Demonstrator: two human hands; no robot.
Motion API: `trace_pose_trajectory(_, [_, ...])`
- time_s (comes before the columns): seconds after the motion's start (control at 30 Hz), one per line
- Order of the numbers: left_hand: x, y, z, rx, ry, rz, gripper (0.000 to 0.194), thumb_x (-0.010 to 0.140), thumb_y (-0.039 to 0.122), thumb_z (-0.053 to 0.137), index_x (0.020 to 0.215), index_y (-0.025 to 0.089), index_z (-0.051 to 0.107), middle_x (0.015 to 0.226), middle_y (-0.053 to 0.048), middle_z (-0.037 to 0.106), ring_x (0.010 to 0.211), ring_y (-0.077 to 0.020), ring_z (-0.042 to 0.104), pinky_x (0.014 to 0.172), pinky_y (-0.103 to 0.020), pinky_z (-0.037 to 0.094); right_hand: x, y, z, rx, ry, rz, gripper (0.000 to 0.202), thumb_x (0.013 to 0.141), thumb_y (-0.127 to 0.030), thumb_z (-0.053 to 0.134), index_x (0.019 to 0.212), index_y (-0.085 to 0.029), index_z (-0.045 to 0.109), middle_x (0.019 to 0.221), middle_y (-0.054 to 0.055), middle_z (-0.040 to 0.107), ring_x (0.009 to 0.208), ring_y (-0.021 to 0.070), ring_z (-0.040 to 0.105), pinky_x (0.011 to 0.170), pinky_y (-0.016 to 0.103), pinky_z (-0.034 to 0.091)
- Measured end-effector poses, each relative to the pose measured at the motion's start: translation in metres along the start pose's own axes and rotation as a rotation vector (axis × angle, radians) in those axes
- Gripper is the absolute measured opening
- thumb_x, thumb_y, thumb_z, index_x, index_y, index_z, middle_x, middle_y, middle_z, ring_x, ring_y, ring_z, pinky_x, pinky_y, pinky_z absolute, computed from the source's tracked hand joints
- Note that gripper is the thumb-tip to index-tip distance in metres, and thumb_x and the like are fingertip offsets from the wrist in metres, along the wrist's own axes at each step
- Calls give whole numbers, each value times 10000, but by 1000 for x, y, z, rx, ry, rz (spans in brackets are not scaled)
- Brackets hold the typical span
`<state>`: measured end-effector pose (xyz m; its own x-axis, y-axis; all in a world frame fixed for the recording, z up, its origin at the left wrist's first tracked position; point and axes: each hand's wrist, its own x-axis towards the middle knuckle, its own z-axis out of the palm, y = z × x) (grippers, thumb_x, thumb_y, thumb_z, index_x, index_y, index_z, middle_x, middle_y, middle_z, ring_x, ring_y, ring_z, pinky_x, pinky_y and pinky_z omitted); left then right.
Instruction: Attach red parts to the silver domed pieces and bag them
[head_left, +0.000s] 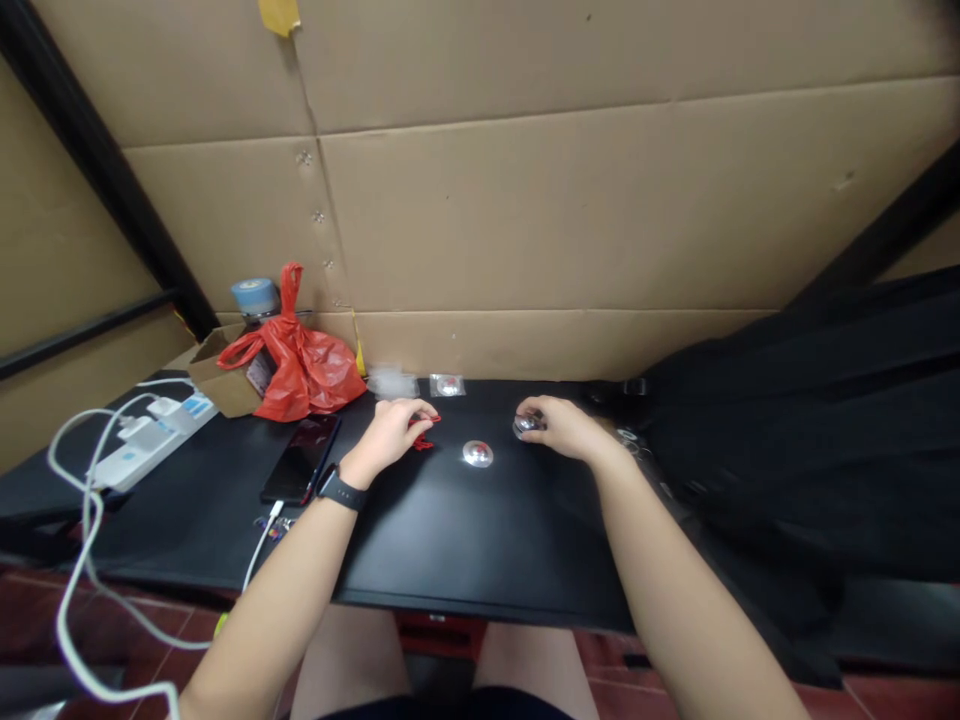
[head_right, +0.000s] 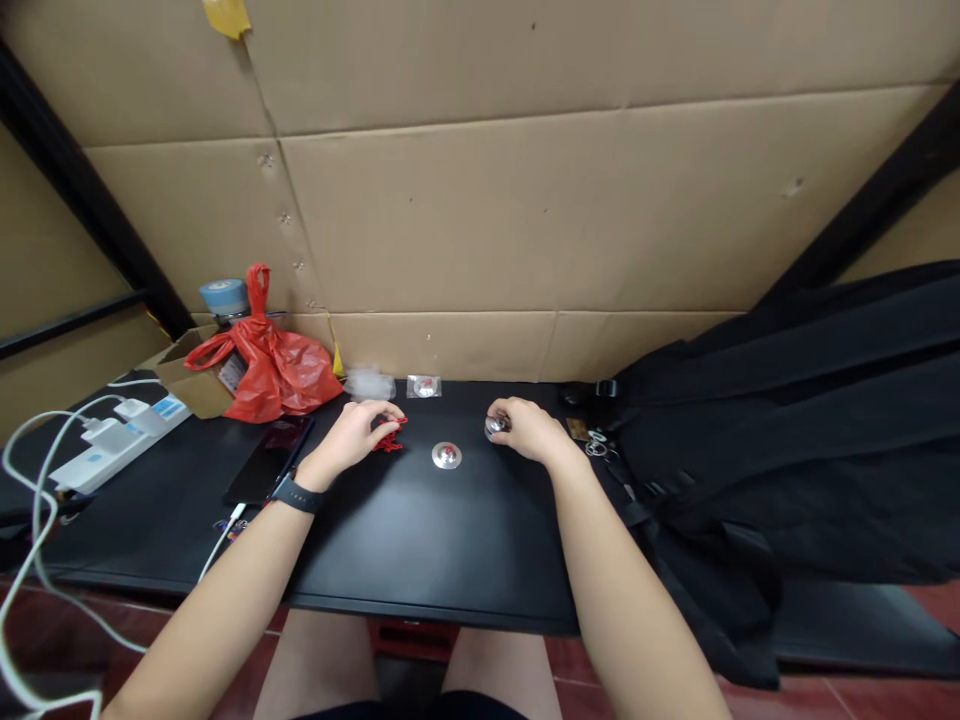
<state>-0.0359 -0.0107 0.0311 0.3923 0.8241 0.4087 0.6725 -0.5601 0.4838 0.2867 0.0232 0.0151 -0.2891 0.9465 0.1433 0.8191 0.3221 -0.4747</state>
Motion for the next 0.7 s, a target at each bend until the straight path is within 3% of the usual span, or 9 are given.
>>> trace_pose_trajectory(0.13, [1,7,0,-14,51,-2,67,894,259,643,890,226,701,953,-29,753,927,-206,686,869,-316,477,-1,-23,2,159,102,-143,381,698,-232,778,1068,-237,686,1022,61,717,826,210,662,786,352,542])
trace_pose_trajectory(0.27, [1,19,0,-25,104,-22,128,933,294,593,866,225,678,929,-21,729,920,-207,664,886,-332,459,-4,-65,17,411,179,-316,415,757,-297,758,1154,-250,646,1119,75,690,924,224,664,738,357,566])
trace_pose_trajectory(0.43, [0,29,7,-143,162,28,157,954,289,528,901,208,652,1030,-60,621,1002,-204,614,930,-325,468,-15,-110,38,648,268,-363,491,766,-351,781,1206,-249,587,1160,91,682,1017,238,671,772,361,574])
trace_pose_trajectory(0.7, [-2,38,9,-236,167,51,129,947,251,512,920,205,629,1108,-77,578,1101,-220,570,1005,-347,448,-22,-117,42,689,346,-363,472,763,-342,800,1178,-252,595,1156,86,690,1043,245,678,799,364,567])
